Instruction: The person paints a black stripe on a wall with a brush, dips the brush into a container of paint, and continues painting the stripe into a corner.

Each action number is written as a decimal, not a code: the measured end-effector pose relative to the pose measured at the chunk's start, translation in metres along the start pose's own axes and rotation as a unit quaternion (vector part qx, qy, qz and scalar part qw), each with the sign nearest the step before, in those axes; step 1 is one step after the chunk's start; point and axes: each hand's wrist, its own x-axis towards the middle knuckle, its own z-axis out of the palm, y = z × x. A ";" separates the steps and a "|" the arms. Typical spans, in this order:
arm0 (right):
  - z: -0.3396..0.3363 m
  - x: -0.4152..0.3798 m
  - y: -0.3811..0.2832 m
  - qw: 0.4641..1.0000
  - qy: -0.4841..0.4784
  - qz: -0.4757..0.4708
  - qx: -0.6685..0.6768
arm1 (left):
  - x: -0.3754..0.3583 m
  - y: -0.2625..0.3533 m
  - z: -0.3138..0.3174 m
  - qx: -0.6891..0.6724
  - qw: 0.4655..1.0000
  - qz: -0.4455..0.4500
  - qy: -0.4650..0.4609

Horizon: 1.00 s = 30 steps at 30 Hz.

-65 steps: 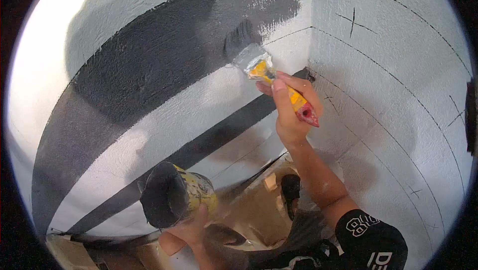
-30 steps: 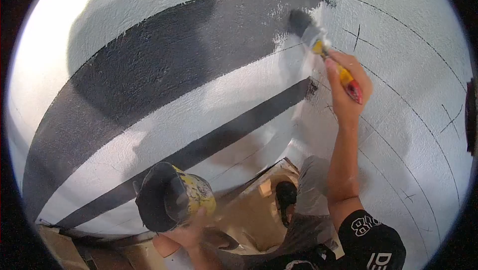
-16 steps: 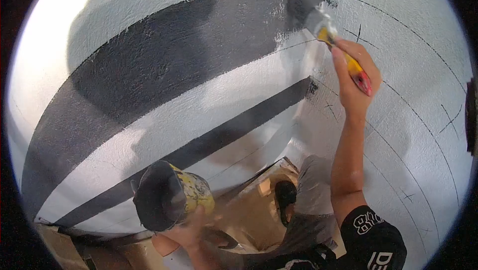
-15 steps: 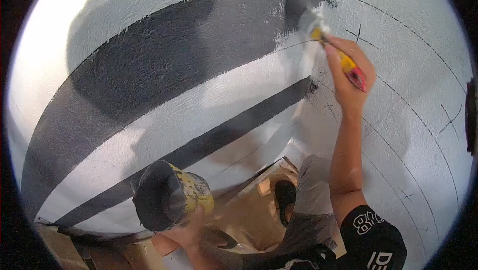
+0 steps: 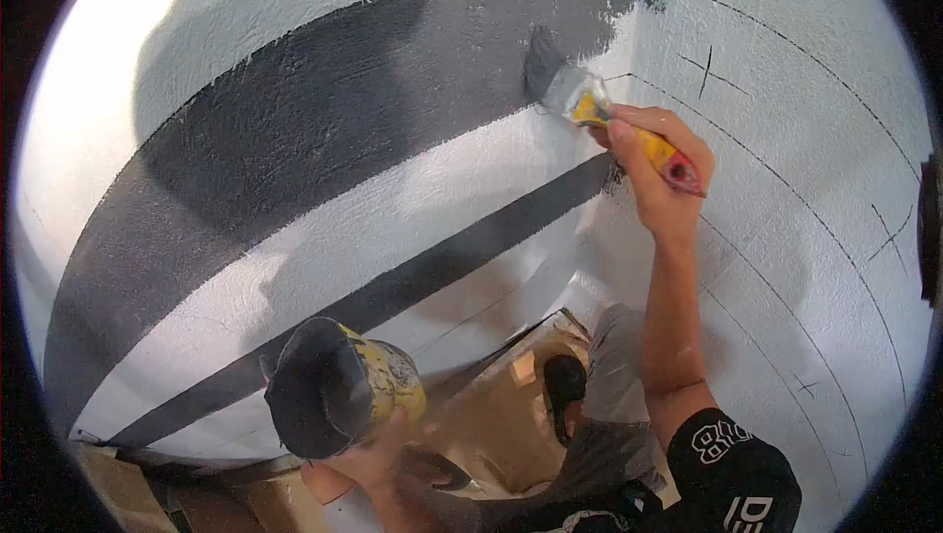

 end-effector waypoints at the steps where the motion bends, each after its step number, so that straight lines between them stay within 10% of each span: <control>1: -0.004 -0.001 0.000 0.999 0.028 0.010 0.042 | 0.001 0.002 0.000 0.000 1.000 0.002 0.000; 5: 0.001 0.014 0.005 0.988 0.146 -0.016 0.057 | 0.000 0.003 -0.001 0.047 0.999 -0.004 -0.005; 13: 0.004 0.007 0.000 0.989 0.051 0.010 0.139 | 0.002 0.001 -0.002 0.026 0.999 0.034 -0.023; 15: 0.008 0.016 -0.005 0.980 0.174 -0.017 0.091 | 0.002 -0.006 -0.006 0.057 0.995 0.064 -0.042; 30: 0.022 0.008 -0.002 0.979 0.105 0.049 0.169 | 0.002 -0.001 -0.005 0.036 0.999 0.022 -0.032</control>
